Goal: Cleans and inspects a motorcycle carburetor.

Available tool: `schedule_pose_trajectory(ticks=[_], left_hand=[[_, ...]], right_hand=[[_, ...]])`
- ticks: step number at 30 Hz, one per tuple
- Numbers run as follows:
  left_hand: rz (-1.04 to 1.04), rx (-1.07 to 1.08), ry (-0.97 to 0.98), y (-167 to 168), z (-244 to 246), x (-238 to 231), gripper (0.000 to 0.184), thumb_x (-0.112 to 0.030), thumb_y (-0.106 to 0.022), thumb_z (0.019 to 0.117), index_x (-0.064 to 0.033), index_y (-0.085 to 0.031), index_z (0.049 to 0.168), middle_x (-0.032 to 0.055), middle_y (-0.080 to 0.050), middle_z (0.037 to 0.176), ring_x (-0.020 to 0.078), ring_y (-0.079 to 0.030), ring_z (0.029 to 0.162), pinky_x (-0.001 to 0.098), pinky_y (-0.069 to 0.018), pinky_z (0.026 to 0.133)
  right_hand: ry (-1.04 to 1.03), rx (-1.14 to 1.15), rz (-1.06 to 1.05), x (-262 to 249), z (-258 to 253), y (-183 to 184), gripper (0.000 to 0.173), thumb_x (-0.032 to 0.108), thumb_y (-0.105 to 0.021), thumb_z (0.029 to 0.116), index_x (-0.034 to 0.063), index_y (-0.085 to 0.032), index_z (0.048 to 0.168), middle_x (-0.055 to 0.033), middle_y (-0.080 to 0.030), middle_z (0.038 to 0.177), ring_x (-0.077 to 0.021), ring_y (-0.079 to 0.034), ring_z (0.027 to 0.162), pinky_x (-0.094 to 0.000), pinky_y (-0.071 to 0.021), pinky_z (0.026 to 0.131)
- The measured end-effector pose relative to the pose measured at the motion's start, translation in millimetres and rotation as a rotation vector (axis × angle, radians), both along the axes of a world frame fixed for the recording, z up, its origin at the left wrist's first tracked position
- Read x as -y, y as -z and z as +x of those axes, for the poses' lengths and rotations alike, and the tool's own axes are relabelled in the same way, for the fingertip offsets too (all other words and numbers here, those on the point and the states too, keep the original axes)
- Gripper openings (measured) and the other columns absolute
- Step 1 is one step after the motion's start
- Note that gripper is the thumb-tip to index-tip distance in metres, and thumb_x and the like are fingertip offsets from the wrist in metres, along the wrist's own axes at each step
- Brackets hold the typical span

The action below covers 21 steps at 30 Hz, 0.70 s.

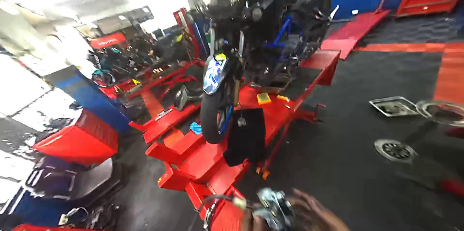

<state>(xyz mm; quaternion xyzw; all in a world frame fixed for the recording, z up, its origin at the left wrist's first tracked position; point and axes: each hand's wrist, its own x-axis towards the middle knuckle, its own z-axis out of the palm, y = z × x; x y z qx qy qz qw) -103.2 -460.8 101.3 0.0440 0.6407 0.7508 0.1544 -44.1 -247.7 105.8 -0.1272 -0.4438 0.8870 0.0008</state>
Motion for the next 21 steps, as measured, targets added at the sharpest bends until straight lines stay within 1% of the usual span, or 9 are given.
schedule_pose_trajectory(ticks=[1,3,5,7,9,11,15,18,21], left_hand=[[-0.016,0.021,-0.079,-9.7,-14.2,-6.7,0.034,-0.009,-0.048,0.1035,0.0076,-0.052,0.133,0.0109,-0.067,0.110,0.0126,-0.067,0.096,0.0360,-0.0589,0.087],[0.000,0.060,-0.178,-17.0,-47.6,-19.7,0.037,-0.011,-0.046,0.1033,0.0060,-0.051,0.136,0.0120,-0.068,0.114,0.0155,-0.069,0.098,0.0374,-0.0602,0.087],[0.052,0.067,-0.239,-12.1,-88.9,-35.6,0.036,-0.012,-0.043,0.1048,0.0044,-0.049,0.136,0.0126,-0.067,0.116,0.0176,-0.070,0.099,0.0383,-0.0614,0.087],[0.053,0.090,-0.289,-1.4,-128.5,-52.2,0.034,-0.011,-0.041,0.1054,0.0035,-0.050,0.135,0.0131,-0.068,0.114,0.0179,-0.070,0.097,0.0379,-0.0619,0.085],[0.062,0.143,-0.313,16.5,-172.8,-71.6,0.034,-0.009,-0.039,0.1065,0.0042,-0.050,0.135,0.0157,-0.066,0.115,0.0215,-0.070,0.099,0.0404,-0.0616,0.086],[0.065,0.214,-0.333,41.2,-219.5,-90.9,0.035,-0.009,-0.038,0.1076,0.0055,-0.050,0.137,0.0191,-0.066,0.117,0.0264,-0.069,0.101,0.0443,-0.0608,0.087],[-0.020,0.352,-0.367,86.3,-300.7,-123.3,0.035,-0.011,-0.039,0.1093,0.0033,-0.048,0.140,0.0195,-0.066,0.118,0.0274,-0.069,0.099,0.0456,-0.0596,0.087],[-0.060,0.399,-0.392,115.2,-335.3,-136.7,0.034,-0.009,-0.040,0.1085,0.0023,-0.049,0.139,0.0191,-0.066,0.112,0.0273,-0.069,0.093,0.0465,-0.0598,0.086],[-0.009,0.450,-0.483,139.3,-358.5,-152.7,0.035,-0.010,-0.039,0.1097,0.0023,-0.048,0.141,0.0184,-0.066,0.113,0.0259,-0.069,0.092,0.0450,-0.0599,0.086]], right_hand=[[-0.004,0.018,-0.005,-4.3,-23.6,-8.7,0.057,0.044,-0.043,0.1071,0.0095,-0.043,0.152,-0.0118,-0.066,0.134,-0.0300,-0.066,0.117,-0.0513,-0.0572,0.094],[-0.058,0.035,-0.048,-16.0,-70.1,-16.7,0.055,0.043,-0.044,0.1066,0.0101,-0.046,0.151,-0.0118,-0.065,0.135,-0.0303,-0.065,0.119,-0.0513,-0.0569,0.095],[-0.124,0.032,-0.083,-30.8,-123.0,-16.2,0.054,0.040,-0.042,0.1074,0.0080,-0.046,0.150,-0.0130,-0.065,0.135,-0.0301,-0.064,0.121,-0.0515,-0.0551,0.098],[-0.156,0.080,-0.143,-45.0,-173.3,-4.7,0.052,0.039,-0.038,0.1090,0.0070,-0.048,0.148,-0.0133,-0.066,0.133,-0.0296,-0.064,0.121,-0.0516,-0.0534,0.100],[-0.161,0.181,-0.185,-62.6,-225.6,13.8,0.052,0.043,-0.036,0.1099,0.0079,-0.051,0.146,-0.0119,-0.068,0.130,-0.0279,-0.065,0.119,-0.0506,-0.0536,0.098],[-0.176,0.281,-0.200,-80.7,-277.9,39.2,0.058,0.052,-0.036,0.1086,0.0097,-0.053,0.144,-0.0097,-0.069,0.128,-0.0253,-0.067,0.115,-0.0472,-0.0550,0.094],[-0.239,0.438,-0.260,-114.9,-366.9,89.3,0.065,0.060,-0.041,0.1046,0.0114,-0.048,0.147,-0.0104,-0.068,0.130,-0.0268,-0.068,0.113,-0.0503,-0.0559,0.093],[-0.294,0.521,-0.247,-130.9,-410.9,120.4,0.072,0.065,-0.039,0.1030,0.0119,-0.041,0.152,-0.0112,-0.066,0.134,-0.0282,-0.066,0.117,-0.0532,-0.0555,0.094],[-0.316,0.589,-0.213,-141.9,-448.4,131.3,0.075,0.067,-0.035,0.1035,0.0102,-0.041,0.152,-0.0122,-0.066,0.133,-0.0279,-0.065,0.117,-0.0528,-0.0520,0.097]])
